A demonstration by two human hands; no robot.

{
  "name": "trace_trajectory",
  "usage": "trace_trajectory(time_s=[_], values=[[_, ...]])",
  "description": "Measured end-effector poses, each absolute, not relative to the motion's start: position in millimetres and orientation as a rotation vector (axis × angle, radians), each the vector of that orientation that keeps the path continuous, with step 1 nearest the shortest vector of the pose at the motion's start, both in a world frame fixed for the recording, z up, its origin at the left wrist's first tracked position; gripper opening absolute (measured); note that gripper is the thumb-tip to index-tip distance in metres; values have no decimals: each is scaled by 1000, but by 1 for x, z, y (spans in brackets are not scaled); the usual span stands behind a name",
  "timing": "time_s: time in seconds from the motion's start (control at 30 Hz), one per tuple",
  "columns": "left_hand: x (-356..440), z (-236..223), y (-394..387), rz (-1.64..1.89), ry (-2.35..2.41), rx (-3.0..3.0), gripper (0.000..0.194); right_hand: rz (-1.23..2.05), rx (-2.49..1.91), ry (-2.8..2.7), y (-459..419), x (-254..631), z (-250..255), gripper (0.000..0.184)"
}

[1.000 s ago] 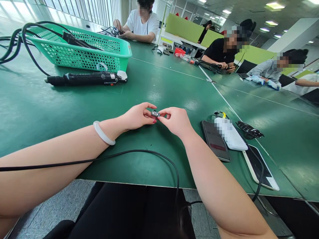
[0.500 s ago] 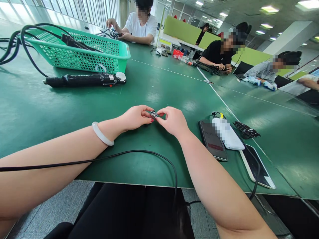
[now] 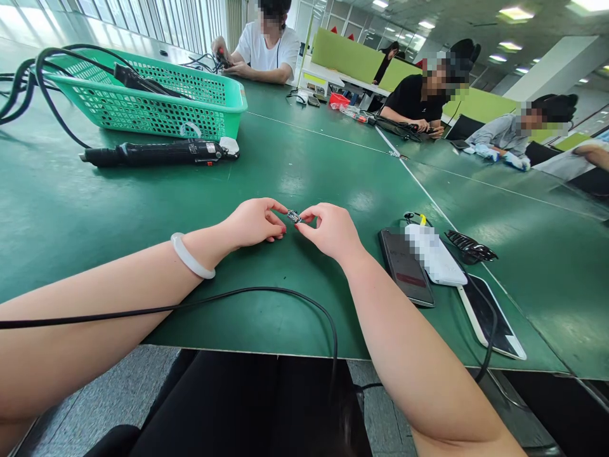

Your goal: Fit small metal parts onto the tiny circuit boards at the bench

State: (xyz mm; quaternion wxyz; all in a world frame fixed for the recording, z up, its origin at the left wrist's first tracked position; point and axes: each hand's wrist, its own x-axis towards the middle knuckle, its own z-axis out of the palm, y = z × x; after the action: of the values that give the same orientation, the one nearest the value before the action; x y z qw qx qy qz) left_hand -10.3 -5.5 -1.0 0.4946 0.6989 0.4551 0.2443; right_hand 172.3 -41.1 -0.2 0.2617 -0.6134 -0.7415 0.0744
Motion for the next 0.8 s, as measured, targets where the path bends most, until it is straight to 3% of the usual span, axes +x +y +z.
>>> trace_trajectory(time_s=[0.17,0.37,0.53,0.8], values=[[-15,4,-2,549,1258,1896,39,222,-1704,-2031,-41,174,-2,17],[-26,13,4,501,1349,2251,23,223,-1710,-2049,-42,174,-1,16],[-28,16,4,275,1280,2501,21,236,-1725,-2054,-42,174,0,17],[-22,7,3,251,1228,2698,25,232,-1709,-2065,-41,174,-3,16]])
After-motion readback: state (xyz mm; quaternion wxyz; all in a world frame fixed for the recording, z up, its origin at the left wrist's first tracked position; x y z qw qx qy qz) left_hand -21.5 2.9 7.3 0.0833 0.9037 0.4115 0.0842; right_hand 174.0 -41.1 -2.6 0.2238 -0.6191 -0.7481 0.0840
